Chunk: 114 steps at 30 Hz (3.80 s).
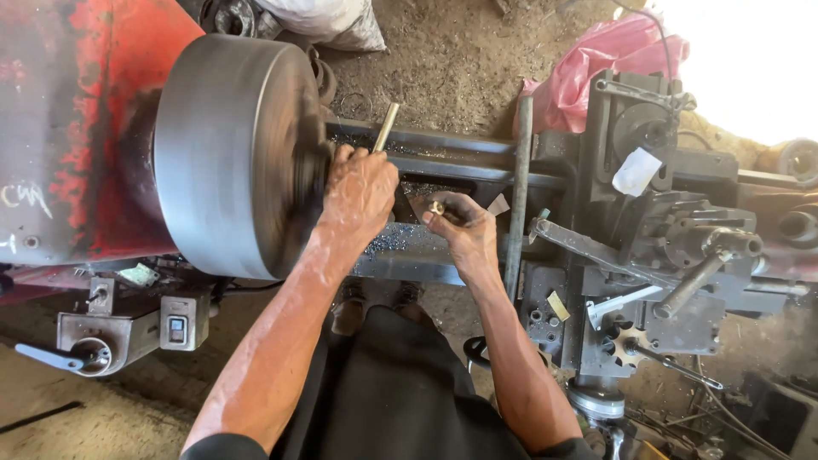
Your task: Machining a small brass component on a manual lathe, including measuring with calipers and adjusting the cutting tool.
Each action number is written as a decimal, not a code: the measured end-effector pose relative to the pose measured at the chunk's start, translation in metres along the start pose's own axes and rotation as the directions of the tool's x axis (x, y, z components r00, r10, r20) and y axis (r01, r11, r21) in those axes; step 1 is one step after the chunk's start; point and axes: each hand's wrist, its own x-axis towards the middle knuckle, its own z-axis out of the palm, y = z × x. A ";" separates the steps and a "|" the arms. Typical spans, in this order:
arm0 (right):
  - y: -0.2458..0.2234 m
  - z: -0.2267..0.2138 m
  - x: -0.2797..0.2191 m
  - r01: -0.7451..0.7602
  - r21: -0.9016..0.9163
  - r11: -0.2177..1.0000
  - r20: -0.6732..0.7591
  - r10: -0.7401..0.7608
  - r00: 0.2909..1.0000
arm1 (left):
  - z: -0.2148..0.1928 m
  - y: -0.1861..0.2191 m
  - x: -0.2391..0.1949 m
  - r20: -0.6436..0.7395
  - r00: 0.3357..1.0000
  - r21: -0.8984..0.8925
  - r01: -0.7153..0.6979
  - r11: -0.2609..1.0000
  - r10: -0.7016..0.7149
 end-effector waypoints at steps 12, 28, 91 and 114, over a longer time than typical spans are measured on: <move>0.001 0.011 0.026 0.159 -0.126 0.979 0.178 -0.136 0.975 | -0.001 -0.004 0.016 0.146 0.989 -0.070 -0.002 0.998 0.013; -0.015 0.016 0.036 0.303 -0.164 0.939 0.330 -0.237 0.914 | -0.014 -0.005 0.010 0.126 0.992 -0.078 -0.017 0.997 0.027; 0.017 0.058 0.082 0.437 -0.899 0.025 0.413 -0.282 0.866 | 0.109 -0.090 -0.335 0.350 0.926 -0.638 0.344 0.688 -0.139; 0.021 0.060 0.083 0.392 -0.920 -0.013 0.381 -0.261 0.887 | 0.150 -0.149 -0.400 0.786 0.578 -0.371 0.726 0.580 -0.221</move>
